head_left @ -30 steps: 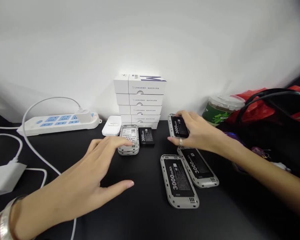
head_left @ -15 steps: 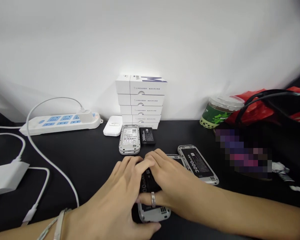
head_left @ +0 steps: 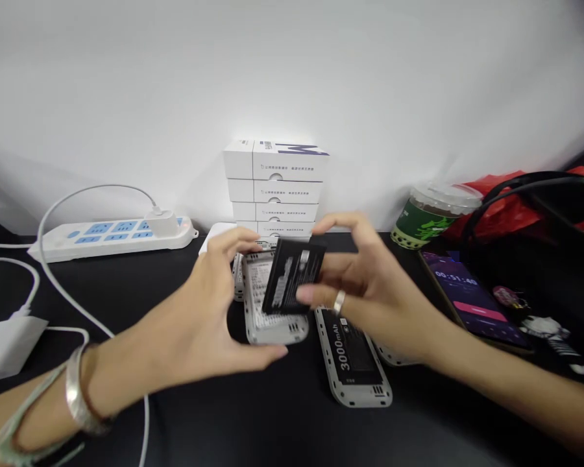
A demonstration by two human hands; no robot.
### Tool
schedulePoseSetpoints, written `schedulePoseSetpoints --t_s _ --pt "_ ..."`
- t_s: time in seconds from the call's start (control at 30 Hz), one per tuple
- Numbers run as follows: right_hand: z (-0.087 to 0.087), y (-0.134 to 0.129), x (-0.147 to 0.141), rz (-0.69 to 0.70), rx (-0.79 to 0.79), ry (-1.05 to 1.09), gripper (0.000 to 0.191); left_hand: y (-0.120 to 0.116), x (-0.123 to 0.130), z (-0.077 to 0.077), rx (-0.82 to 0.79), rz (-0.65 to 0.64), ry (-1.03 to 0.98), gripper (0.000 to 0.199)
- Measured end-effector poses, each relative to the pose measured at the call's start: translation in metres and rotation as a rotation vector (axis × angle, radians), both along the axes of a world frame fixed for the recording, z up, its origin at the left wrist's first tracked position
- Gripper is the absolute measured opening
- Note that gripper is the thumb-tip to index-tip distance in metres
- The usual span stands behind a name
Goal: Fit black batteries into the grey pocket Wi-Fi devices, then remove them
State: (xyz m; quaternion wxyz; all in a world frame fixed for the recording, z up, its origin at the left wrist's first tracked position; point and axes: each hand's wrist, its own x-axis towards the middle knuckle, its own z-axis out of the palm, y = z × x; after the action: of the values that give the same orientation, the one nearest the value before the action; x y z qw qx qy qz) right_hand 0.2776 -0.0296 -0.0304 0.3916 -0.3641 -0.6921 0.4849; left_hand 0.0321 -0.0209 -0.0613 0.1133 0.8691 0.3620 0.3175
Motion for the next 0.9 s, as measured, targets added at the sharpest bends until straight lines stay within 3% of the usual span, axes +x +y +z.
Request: schedulePoseSetpoints --t_s 0.1,0.23,0.33,0.53,0.63,0.73,0.8,0.9 --pt "-0.007 0.034 0.007 -0.129 -0.055 0.008 0.045 0.028 -0.015 -0.001 -0.046 -0.023 0.016 0.101" --pt "-0.027 0.064 0.01 -0.18 -0.223 -0.152 0.035 0.049 -0.027 -0.007 -0.205 -0.061 0.034 0.103" --pt "-0.042 0.074 0.006 -0.191 -0.218 -0.221 0.036 0.055 -0.029 -0.012 -0.2 -0.043 0.076 0.104" --pt "-0.056 0.083 0.001 -0.221 -0.111 -0.382 0.037 0.061 -0.03 -0.017 -0.116 0.044 0.176 0.083" --pt "-0.049 0.073 0.008 -0.213 0.011 -0.428 0.036 0.059 -0.03 -0.018 -0.087 0.018 0.131 0.09" --pt "-0.03 0.044 0.024 -0.153 0.13 -0.501 0.036 0.048 -0.029 -0.015 0.06 -0.007 0.062 0.086" --pt "-0.018 0.017 0.04 -0.067 0.239 -0.678 0.045 0.033 -0.026 -0.01 0.153 -0.031 0.038 0.072" --pt "-0.012 -0.017 0.058 0.049 0.378 -0.983 0.075 0.004 -0.017 -0.003 0.166 -0.139 0.107 0.038"
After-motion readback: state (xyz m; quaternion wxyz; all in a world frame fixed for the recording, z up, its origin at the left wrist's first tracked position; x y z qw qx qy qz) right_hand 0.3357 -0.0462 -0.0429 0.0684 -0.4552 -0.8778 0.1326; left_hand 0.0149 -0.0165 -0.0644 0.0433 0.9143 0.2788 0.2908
